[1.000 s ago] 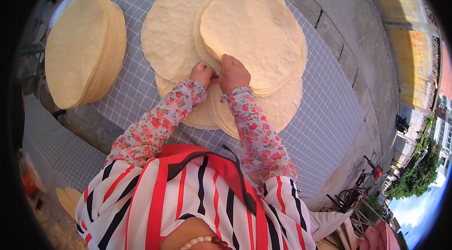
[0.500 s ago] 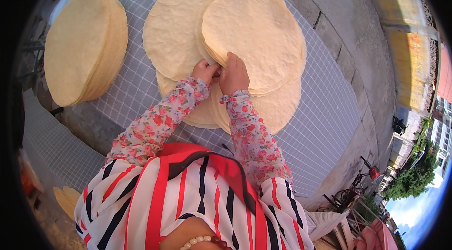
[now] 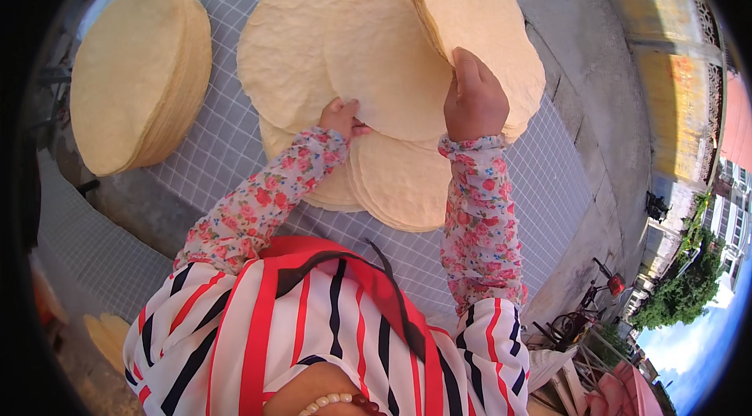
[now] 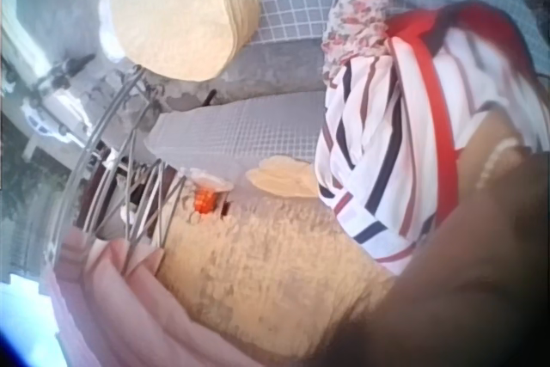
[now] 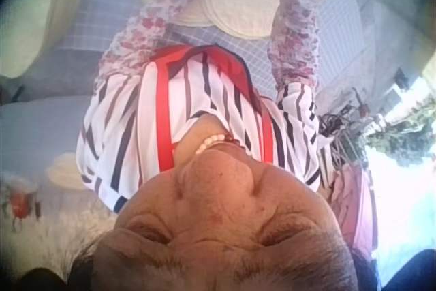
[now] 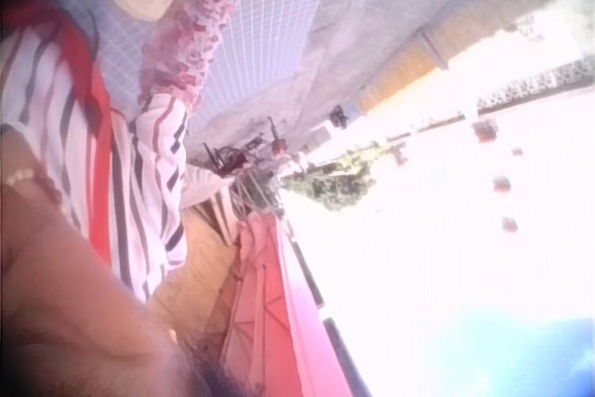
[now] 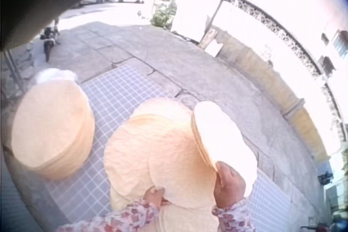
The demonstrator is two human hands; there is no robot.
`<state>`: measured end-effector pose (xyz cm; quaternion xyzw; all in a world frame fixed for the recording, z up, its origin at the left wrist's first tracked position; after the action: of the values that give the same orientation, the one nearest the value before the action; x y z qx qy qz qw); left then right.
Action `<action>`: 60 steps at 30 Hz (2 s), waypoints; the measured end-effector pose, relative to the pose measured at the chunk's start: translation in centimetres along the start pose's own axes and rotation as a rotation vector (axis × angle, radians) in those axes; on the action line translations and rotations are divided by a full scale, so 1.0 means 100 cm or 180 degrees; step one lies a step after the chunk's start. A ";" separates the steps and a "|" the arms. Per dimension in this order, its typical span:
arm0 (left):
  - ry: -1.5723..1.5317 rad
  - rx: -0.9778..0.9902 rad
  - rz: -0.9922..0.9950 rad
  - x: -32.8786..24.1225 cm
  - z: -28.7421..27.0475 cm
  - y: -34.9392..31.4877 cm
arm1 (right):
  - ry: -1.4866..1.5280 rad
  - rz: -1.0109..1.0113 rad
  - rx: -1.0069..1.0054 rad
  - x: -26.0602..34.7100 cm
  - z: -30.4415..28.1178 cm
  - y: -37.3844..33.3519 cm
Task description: The person separates and stacks large round tortillas on a table covered with a checkered cloth.
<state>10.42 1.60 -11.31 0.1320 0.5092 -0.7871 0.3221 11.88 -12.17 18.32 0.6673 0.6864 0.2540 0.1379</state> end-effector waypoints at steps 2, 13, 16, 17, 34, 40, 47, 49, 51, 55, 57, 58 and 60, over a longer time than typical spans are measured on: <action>0.0045 -0.0047 0.0031 0.000 0.000 -0.002 | 0.0171 0.0097 0.0487 0.005 0.061 -0.045; 0.0183 -0.0027 0.0172 0.001 -0.002 0.000 | 0.0355 0.0491 0.0647 0.012 0.086 -0.040; 0.0125 0.0026 0.0238 -0.001 0.003 -0.002 | 0.0411 0.0395 0.0896 0.030 0.116 -0.075; 0.0087 0.0063 0.0316 0.004 0.007 0.003 | 0.0373 0.0475 0.1044 0.028 0.132 -0.092; -0.0093 0.0523 -0.0255 0.000 0.010 -0.006 | 0.1142 0.0086 0.1193 0.017 0.125 -0.091; -0.0311 0.0694 -0.0297 0.004 0.014 -0.005 | 0.0518 -0.0045 0.1135 -0.024 0.112 -0.132; -0.0213 0.0742 -0.0328 0.004 0.011 -0.001 | 0.0868 0.0352 0.1126 -0.016 0.118 -0.142; -0.0203 0.0731 -0.0376 0.006 0.010 0.000 | 0.0978 0.0380 0.1086 -0.009 0.113 -0.139; -0.0259 0.0687 -0.0351 0.004 0.010 -0.002 | 0.1045 0.0371 0.0997 0.000 0.105 -0.135; 0.0027 0.0598 -0.0359 -0.002 0.016 -0.008 | 0.1109 0.0384 0.0820 0.016 0.108 -0.132; 0.0106 0.0436 -0.0254 -0.004 0.014 -0.008 | 0.1026 0.0435 0.0786 0.023 0.114 -0.131; 0.0146 0.0351 -0.0205 -0.005 0.014 -0.008 | 0.0934 0.0424 0.0778 0.026 0.115 -0.130; 0.0115 0.0203 -0.0156 -0.005 0.012 -0.007 | 0.0749 0.0405 0.0760 0.028 0.119 -0.129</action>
<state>10.53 0.90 -9.96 0.1438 0.4927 -0.8081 0.2891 7.02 -7.17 1.94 0.6867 0.6794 0.2553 -0.0399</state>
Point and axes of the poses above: each hand's wrist, its own y-axis towards the middle knuckle, its own z-axis out of the palm, x = y × z, the point moved 8 cm from there along y, towards the middle knuckle, and after that the axes turned 4 degrees about -x, right-handed, at the moved point
